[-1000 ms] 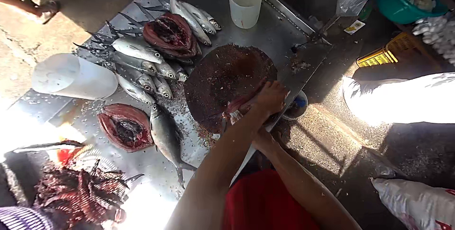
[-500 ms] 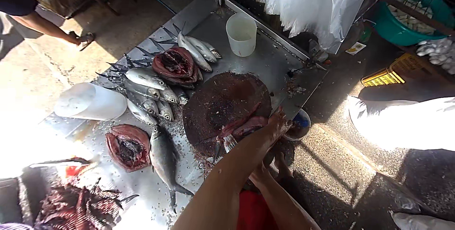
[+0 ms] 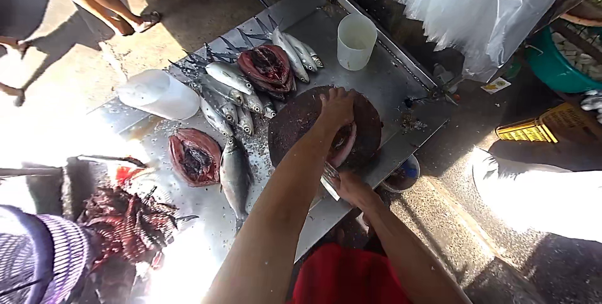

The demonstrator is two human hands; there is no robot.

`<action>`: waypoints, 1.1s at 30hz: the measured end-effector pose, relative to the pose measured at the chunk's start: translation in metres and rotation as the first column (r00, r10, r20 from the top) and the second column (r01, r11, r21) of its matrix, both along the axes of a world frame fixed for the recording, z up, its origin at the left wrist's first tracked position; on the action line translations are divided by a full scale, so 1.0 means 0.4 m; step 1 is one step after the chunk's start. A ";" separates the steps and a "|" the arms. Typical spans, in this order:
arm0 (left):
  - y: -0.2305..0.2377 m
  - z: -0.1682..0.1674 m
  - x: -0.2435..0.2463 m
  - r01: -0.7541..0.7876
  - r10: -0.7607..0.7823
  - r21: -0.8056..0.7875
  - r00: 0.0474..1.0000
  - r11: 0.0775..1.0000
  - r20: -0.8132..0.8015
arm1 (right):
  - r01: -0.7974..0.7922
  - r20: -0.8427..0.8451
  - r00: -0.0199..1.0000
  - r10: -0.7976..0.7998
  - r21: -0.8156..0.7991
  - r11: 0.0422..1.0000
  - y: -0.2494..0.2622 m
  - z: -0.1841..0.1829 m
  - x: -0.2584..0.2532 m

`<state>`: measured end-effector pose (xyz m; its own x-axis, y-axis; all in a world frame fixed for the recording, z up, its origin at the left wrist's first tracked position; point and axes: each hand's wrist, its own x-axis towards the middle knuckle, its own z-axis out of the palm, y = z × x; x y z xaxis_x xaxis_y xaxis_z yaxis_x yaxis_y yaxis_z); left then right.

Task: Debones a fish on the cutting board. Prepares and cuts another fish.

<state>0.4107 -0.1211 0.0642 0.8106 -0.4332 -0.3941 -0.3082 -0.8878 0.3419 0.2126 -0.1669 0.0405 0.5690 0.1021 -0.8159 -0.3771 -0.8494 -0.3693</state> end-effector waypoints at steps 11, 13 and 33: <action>0.349 -0.217 -0.483 -0.613 0.710 -0.400 0.686 0.682 0.160 | -0.171 -0.033 0.984 0.176 0.114 0.979 -0.080 -0.058 0.089; 0.329 -0.264 -0.545 -0.624 0.739 -0.424 0.644 0.656 0.197 | -0.187 -0.022 0.981 0.191 0.125 0.974 -0.079 -0.062 0.086; 0.307 -0.318 -0.571 -0.542 0.723 -0.484 0.583 0.687 0.372 | -0.402 0.078 0.913 0.400 0.011 0.916 -0.034 -0.034 0.096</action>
